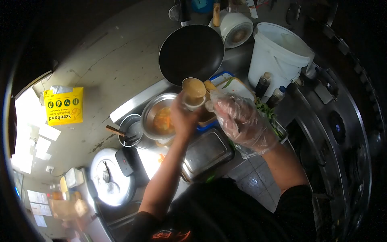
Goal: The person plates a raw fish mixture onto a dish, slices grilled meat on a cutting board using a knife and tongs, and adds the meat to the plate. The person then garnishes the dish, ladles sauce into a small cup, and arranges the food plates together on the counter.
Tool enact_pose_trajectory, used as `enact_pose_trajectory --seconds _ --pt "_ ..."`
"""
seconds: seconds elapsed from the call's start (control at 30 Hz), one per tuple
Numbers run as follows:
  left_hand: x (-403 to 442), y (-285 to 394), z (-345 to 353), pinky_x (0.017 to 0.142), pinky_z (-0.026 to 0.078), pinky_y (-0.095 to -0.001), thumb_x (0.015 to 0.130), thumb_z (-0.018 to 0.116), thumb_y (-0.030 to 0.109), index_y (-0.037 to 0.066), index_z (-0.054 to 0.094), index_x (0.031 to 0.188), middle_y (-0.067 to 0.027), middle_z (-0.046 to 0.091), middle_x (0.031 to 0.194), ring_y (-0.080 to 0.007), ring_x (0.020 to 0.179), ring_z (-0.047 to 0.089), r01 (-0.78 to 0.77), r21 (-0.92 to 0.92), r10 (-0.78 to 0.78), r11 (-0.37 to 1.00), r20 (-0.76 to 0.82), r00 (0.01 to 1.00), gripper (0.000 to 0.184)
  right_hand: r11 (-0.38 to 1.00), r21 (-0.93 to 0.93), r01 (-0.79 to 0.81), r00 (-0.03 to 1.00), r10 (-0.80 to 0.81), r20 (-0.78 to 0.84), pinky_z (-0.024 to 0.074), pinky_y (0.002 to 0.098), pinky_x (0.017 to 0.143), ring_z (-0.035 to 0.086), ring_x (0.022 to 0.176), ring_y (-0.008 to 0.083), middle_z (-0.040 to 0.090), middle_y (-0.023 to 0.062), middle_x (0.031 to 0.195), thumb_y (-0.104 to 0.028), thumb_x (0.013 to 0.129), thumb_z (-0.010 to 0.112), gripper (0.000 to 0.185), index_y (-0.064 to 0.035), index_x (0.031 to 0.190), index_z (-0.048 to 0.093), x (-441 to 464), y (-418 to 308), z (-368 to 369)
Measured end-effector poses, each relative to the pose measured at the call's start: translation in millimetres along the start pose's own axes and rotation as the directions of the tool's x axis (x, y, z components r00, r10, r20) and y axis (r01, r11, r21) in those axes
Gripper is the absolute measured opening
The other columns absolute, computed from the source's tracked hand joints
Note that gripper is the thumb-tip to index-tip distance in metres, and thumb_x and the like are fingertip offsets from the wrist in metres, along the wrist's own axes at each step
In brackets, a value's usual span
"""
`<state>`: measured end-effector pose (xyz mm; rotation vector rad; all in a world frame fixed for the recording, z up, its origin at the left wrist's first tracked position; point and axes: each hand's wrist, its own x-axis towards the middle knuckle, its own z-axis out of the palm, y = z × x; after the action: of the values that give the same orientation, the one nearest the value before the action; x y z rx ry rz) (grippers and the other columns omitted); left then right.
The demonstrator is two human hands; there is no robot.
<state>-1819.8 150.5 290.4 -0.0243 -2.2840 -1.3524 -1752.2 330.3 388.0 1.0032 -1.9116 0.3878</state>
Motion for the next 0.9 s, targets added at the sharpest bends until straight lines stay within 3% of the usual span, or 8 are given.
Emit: enact_pose_trajectory --seconds 0.13,0.23,0.4,0.47,0.53,0.63,0.73,0.9 --pt "2.5 -2.1 -0.2 0.094 0.039 -0.0462 0.059 0.081 0.017 0.008 0.054 0.122 -0.0134 0.058 0.113 -0.0336 0.111 0.051 -0.013 0.027 0.014 1.0 -0.019 1.0 0.068 0.968 0.07 -0.24 0.969 0.234 0.083 0.0548 0.0359 0.069 0.065 0.076 0.0257 0.062 0.0115 0.089 0.002 0.086 0.058 0.019 -0.0004 0.105 0.055 4.6 14.1 -3.4" --pt "0.9 -10.3 -2.0 0.093 0.039 -0.0452 0.059 0.082 0.016 0.008 0.054 0.122 -0.0125 0.059 0.112 -0.0332 0.108 0.052 -0.043 0.058 0.048 0.997 -0.093 0.995 0.07 0.259 0.663 -0.702 0.459 0.877 0.144 0.0547 0.0316 0.068 0.065 0.071 0.0189 0.064 0.0094 0.082 -0.004 0.092 0.056 0.009 0.0006 0.1 0.058 -24.4 23.3 22.3" --pt "-8.6 -18.9 -25.1 0.094 0.042 -0.0415 0.059 0.086 0.02 0.004 0.055 0.122 -0.0142 0.06 0.113 -0.0315 0.108 0.055 -0.124 0.006 0.123 0.992 -0.133 0.983 0.072 -0.284 0.65 -0.705 0.119 0.856 0.503 0.0556 0.0311 0.07 0.066 0.069 0.018 0.066 0.0131 0.081 -0.032 0.095 0.057 0.032 -0.0006 0.101 0.057 -114.4 42.8 82.3" --pt "-15.6 -15.6 -45.7 0.094 0.043 -0.0402 0.06 0.086 0.019 0.004 0.054 0.123 -0.015 0.059 0.114 -0.0315 0.108 0.056 -0.131 0.002 0.13 0.991 -0.118 0.984 0.072 0.285 0.207 -0.936 0.35 0.704 0.618 0.0508 0.0348 0.085 0.066 0.088 0.0244 0.067 0.0144 0.095 -0.024 0.088 0.058 0.025 -0.005 0.102 0.063 -126.7 53.3 64.9" --pt "-23.5 -16.8 -69.9 0.095 0.044 -0.0385 0.062 0.086 0.016 0.002 0.053 0.125 -0.015 0.057 0.117 -0.0295 0.107 0.057 -0.105 -0.038 0.101 0.994 -0.099 0.99 0.072 0.691 -0.16 -0.705 0.52 0.657 0.546 0.0487 0.038 0.085 0.063 0.096 0.0294 0.066 0.0157 0.104 -0.018 0.086 0.052 0.02 -0.0065 0.097 0.064 -168.5 71.5 67.4" --pt "-34.4 -16.3 -87.0 0.097 0.045 -0.0323 0.066 0.083 0.005 -0.003 0.046 0.128 -0.0126 0.054 0.119 -0.021 0.11 0.057 -0.01 -0.342 -0.018 0.94 -0.076 0.997 0.073 0.835 -0.399 -0.379 0.596 0.55 0.585 0.0492 0.0366 0.086 0.062 0.095 0.0253 0.064 0.0113 0.098 -0.004 0.078 0.051 0.023 -0.011 0.092 0.068 -190.0 106.5 70.0" --pt "-45.9 -7.4 -101.5 0.097 0.044 -0.0327 0.065 0.084 0.007 -0.003 0.046 0.128 -0.0125 0.055 0.118 -0.0213 0.109 0.057 0.008 -0.267 -0.035 0.964 -0.095 0.995 0.074 0.862 -0.498 -0.1 0.69 0.42 0.59 0.0494 0.0403 0.072 0.061 0.083 0.0269 0.06 0.0102 0.087 -0.012 0.076 0.053 0.009 -0.0114 0.078 0.062 -192.9 127.8 88.9" --pt "-72.1 3.5 -128.5 0.096 0.043 -0.0316 0.063 0.085 0.009 -0.002 0.047 0.128 -0.0103 0.055 0.117 -0.0197 0.109 0.056 0.042 -0.067 -0.053 0.997 -0.173 0.984 0.076 0.955 -0.293 -0.048 0.686 0.245 0.685 0.05 0.0383 0.071 0.061 0.082 0.0242 0.058 0.0034 0.084 -0.017 0.072 0.059 0.009 -0.0171 0.082 0.06 -166.0 154.0 70.8"
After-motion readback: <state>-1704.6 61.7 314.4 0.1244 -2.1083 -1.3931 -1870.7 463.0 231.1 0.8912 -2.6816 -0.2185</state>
